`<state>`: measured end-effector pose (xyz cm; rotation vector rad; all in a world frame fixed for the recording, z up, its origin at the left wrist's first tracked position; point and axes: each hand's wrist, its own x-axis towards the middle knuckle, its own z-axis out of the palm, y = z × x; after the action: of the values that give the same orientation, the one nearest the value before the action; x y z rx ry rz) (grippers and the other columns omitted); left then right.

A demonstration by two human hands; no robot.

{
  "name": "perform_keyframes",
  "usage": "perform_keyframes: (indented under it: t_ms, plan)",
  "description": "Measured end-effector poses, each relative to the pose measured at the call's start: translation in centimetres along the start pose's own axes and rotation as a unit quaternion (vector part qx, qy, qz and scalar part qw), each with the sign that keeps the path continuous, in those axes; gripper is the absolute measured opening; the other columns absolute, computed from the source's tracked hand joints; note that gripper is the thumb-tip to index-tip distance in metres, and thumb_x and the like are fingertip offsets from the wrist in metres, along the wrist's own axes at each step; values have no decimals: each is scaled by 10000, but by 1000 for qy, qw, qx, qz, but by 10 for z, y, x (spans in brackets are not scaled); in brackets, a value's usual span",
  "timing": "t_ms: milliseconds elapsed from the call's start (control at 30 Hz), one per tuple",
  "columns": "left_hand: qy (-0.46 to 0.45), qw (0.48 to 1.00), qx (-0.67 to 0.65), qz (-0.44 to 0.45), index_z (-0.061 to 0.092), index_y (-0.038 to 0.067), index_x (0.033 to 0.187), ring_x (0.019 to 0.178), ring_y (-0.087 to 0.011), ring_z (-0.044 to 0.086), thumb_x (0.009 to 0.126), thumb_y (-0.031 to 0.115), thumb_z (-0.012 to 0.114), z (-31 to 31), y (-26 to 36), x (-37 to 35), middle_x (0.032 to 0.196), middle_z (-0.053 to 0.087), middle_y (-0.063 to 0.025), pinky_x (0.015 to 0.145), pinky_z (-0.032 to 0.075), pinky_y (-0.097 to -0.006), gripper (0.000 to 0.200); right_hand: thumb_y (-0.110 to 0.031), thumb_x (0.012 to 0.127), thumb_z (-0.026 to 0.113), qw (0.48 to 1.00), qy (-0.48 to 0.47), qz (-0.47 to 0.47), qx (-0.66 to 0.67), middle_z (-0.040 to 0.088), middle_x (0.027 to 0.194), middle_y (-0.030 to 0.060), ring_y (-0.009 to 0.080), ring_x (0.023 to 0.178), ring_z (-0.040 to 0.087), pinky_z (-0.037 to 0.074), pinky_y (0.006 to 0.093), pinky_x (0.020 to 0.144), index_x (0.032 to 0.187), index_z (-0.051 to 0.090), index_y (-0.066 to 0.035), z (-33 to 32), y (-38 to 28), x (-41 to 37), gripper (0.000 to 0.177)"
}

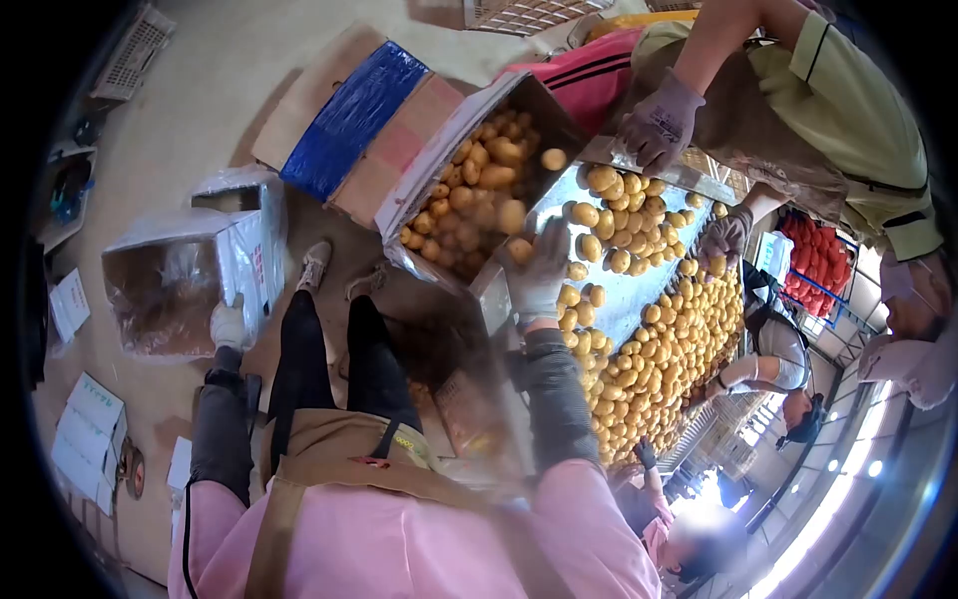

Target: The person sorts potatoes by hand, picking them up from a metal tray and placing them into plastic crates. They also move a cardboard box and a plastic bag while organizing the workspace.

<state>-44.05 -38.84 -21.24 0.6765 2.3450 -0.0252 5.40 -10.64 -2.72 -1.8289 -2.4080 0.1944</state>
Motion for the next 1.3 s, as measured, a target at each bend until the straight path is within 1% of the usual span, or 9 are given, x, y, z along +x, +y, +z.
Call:
perform_keyframes:
  t_ms: [100, 167, 333, 500, 667, 867, 1033, 1267, 1300]
  plan:
    - [-30, 988, -148, -16, 703, -19, 1141, 1019, -412, 689, 947, 435, 619, -29, -26, 9, 1060, 717, -268, 882, 520, -462, 501, -452, 834, 756, 984, 26, 150, -92, 283, 1609, 267, 431, 1492, 254, 256, 504, 1215, 1492, 413, -37, 3, -21, 13, 851]
    - [-33, 987, -154, -14, 676, -76, 1155, 1023, -402, 688, 947, 388, 651, -47, -46, 22, 1072, 718, -274, 889, 512, -444, 509, -373, 856, 732, 996, 78, 22, -23, 324, 1610, 204, 411, 1493, 277, 245, 542, 1212, 1479, 478, -130, 6, -15, 21, 715]
    - [23, 966, -256, 6, 649, -154, 1127, 1011, -386, 692, 951, 340, 670, -101, -47, 3, 1072, 714, -296, 892, 507, -450, 525, -281, 898, 670, 992, -21, 57, -112, 374, 1601, 147, 392, 1478, 328, 251, 552, 1206, 1491, 494, -266, -2, -11, 18, 618]
    - [54, 983, -173, 37, 644, -163, 1135, 1008, -367, 691, 953, 339, 679, -149, 0, -34, 1088, 716, -285, 885, 514, -425, 535, -227, 924, 604, 983, 46, 122, -130, 429, 1565, 146, 398, 1422, 399, 273, 550, 1181, 1422, 562, -271, 0, -11, 4, 502]
    - [20, 939, -333, 82, 613, -191, 1197, 1010, -269, 673, 968, 278, 690, -172, 40, -58, 1143, 715, -205, 885, 518, -353, 528, -347, 913, 598, 977, 96, 157, -110, 419, 1577, 107, 395, 1416, 410, 216, 562, 1199, 1365, 606, -271, 11, -2, 0, 459]
    - [6, 958, -231, 172, 624, -200, 1152, 851, -279, 676, 1007, 390, 622, -160, 8, -9, 1051, 724, -227, 773, 533, -378, 607, -371, 861, 539, 976, 49, 203, -65, 321, 1636, 156, 379, 1524, 247, 51, 600, 1230, 1495, 479, -213, -20, -8, -1, 656]
    - [-9, 899, -433, 59, 607, -194, 1182, 849, -275, 682, 1011, 362, 603, -163, 86, -70, 1034, 707, -207, 729, 544, -416, 582, -367, 966, 445, 973, -44, 217, -68, 318, 1647, 115, 356, 1536, 238, 90, 620, 1219, 1525, 451, -219, -63, -18, 0, 578]
    - [-3, 941, -336, 32, 596, -173, 1230, 920, -268, 663, 1013, 300, 609, -155, 131, -112, 1112, 680, -173, 775, 555, -411, 521, -433, 981, 487, 982, -33, 182, -38, 250, 1678, 84, 313, 1532, 250, 51, 645, 1222, 1567, 379, -234, -46, 2, -14, 629]
    - [8, 942, -333, 35, 596, -175, 1228, 923, -268, 664, 1015, 307, 608, -147, 130, -110, 1112, 681, -176, 776, 555, -410, 528, -354, 926, 563, 984, 77, 160, -4, 363, 1601, 111, 347, 1473, 320, 146, 653, 1194, 1467, 477, -199, -33, 4, -20, 569]
